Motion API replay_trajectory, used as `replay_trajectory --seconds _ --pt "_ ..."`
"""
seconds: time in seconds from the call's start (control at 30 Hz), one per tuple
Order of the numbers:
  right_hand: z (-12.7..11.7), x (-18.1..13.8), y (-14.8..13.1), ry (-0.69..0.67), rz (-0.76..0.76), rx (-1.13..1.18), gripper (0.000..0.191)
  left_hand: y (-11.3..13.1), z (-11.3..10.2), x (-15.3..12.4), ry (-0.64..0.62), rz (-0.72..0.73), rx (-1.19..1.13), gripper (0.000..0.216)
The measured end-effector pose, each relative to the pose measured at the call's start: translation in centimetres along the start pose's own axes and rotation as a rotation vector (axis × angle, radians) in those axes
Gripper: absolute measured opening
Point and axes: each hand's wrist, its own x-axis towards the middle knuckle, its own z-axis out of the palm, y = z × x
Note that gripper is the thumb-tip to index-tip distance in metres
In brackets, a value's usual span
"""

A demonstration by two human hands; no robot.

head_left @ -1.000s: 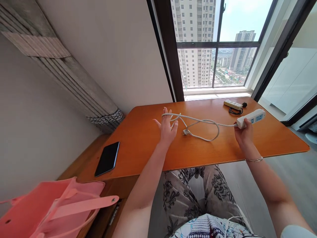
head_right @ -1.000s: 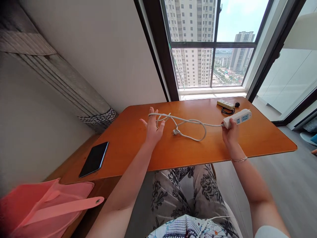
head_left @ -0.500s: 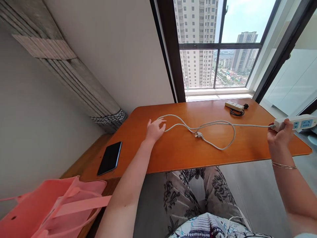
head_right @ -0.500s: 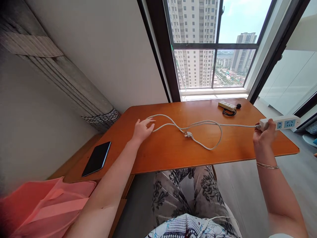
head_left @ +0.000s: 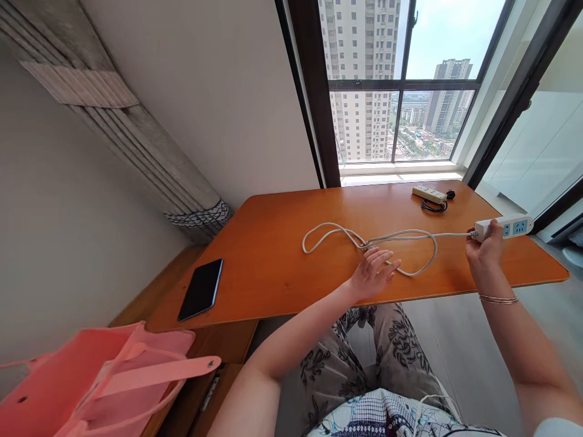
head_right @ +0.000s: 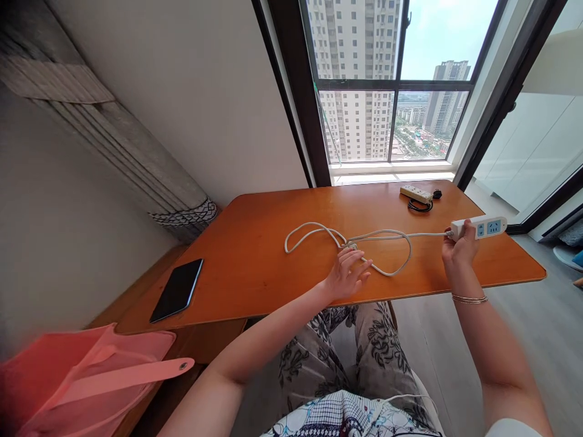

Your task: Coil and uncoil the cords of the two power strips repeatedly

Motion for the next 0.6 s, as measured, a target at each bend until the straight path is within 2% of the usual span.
replay_trajectory --seconds 0.1,0.23,0.3,0.4,0.47,0.5,0.6 --pt "-0.3 0.6 0.6 0.056 0.034 0.009 0.016 1.0 0.4 0.9 -0.233 0.091 -0.055 0.039" --pt "-0.4 1.1 1.5 0.07 0.055 0.005 0.015 2.3 0.9 2.4 -0.441 0.032 -0.112 0.062" --pt "-0.5 1.3 1.6 0.07 0.071 -0.004 0.015 2.6 0.8 2.7 -0.509 0.022 -0.124 0.053" --pt "-0.5 1.8 1.4 0.095 0.089 -0.021 0.015 2.7 -0.4 2.6 -0.559 0.015 -0.151 0.023" --pt "-0.5 2.2 0.9 0.129 0.09 -0.018 0.013 2.2 -2.2 2.5 -0.475 -0.028 -0.258 0.02" --pt "-0.6 2.5 0.7 0.144 0.089 -0.016 0.012 1.7 -3.5 2.6 -0.364 -0.085 -0.347 0.022" --pt "-0.9 3.7 -0.6 0.191 0.082 -0.03 0.013 -1.3 -8.8 3.2 0.193 -0.458 -0.662 0.027"
